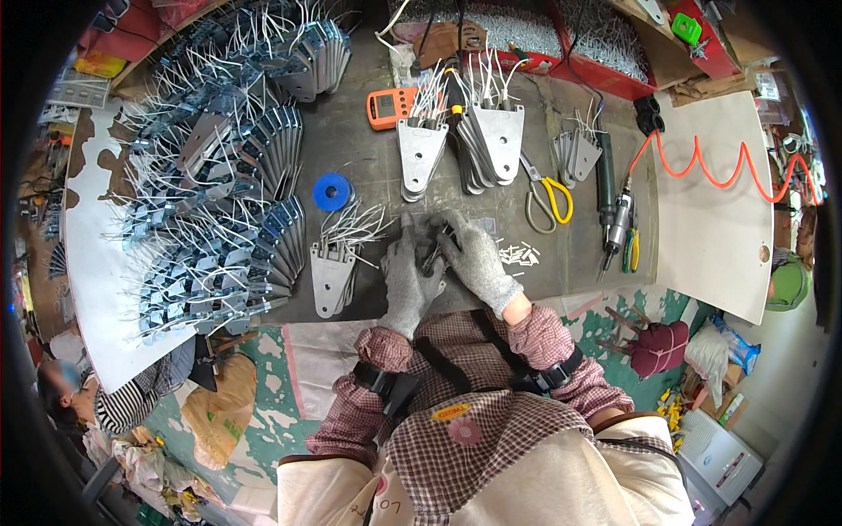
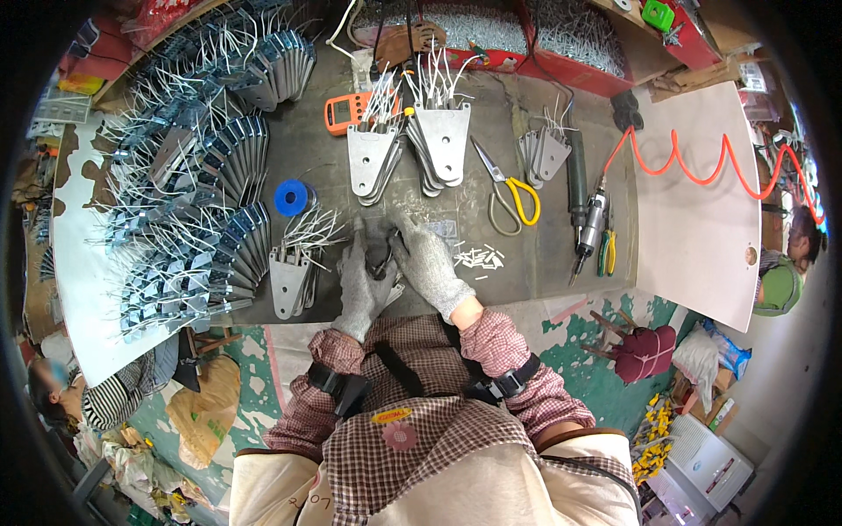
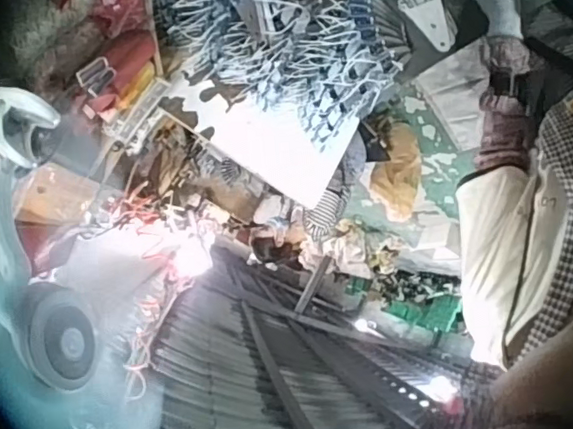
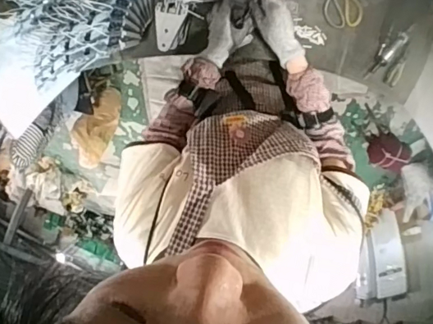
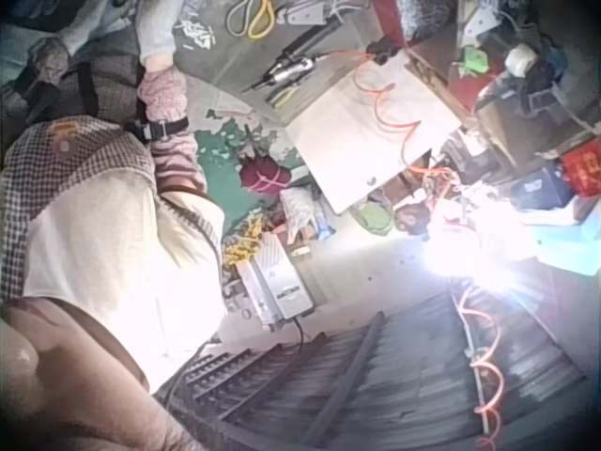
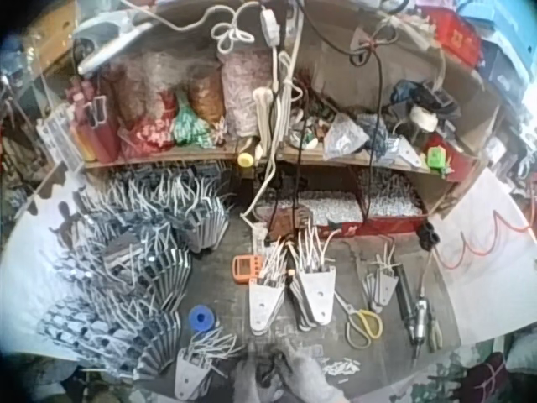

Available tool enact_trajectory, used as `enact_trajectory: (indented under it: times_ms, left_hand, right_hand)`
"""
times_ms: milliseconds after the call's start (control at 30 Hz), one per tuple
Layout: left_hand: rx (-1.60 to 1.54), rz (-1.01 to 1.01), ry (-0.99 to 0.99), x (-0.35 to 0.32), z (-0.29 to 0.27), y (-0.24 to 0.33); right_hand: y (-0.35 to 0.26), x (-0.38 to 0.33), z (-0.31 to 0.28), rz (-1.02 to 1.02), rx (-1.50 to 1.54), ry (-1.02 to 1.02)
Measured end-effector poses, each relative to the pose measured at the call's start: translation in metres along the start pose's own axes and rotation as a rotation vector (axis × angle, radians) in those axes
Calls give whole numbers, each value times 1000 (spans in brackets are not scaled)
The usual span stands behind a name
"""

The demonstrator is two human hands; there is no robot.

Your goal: Assembling a wiring harness onto a triangular metal bracket by pulling wires through pre-drilled holes.

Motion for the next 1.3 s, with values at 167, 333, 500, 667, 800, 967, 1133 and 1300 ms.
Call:
enact_trajectory:
  times_ms: [167,333,500,667,800,967,1133,1300]
  left_hand:
    - [-71,81,71,-20,9,-14]
    - [-112,-18,-20,-16,14,-17]
    - [-119,31,58,-16,10,-5]
    - [-221,69,20,-26,15,-9]
    - [-172,101,22,-25,10,-2]
    - [-307,58,-76,-27,8,-3]
    - [96,57,-269,-53,12,-18]
    - [8,10,-232,-63,7,-14]
  right_hand:
    - [10,-10,20,-65,-47,-34]
    - [18,-15,21,26,-16,-122]
    - [24,-10,22,-23,12,-134]
    - [22,4,27,-15,66,-297]
    - [40,15,29,-29,-18,-330]
    - [32,10,13,-75,36,-231]
    - [58,-14,-61,62,210,159]
    - [68,-35,-37,46,154,6]
Point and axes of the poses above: each hand's wrist, its own x-axis towards the middle knuckle, its own z-axis out of the palm, y = z × x, the point moved 5 cm from there along x, towards the middle knuckle, and after that the axes turned 15 degrees about -y, right-handed, at the moved point
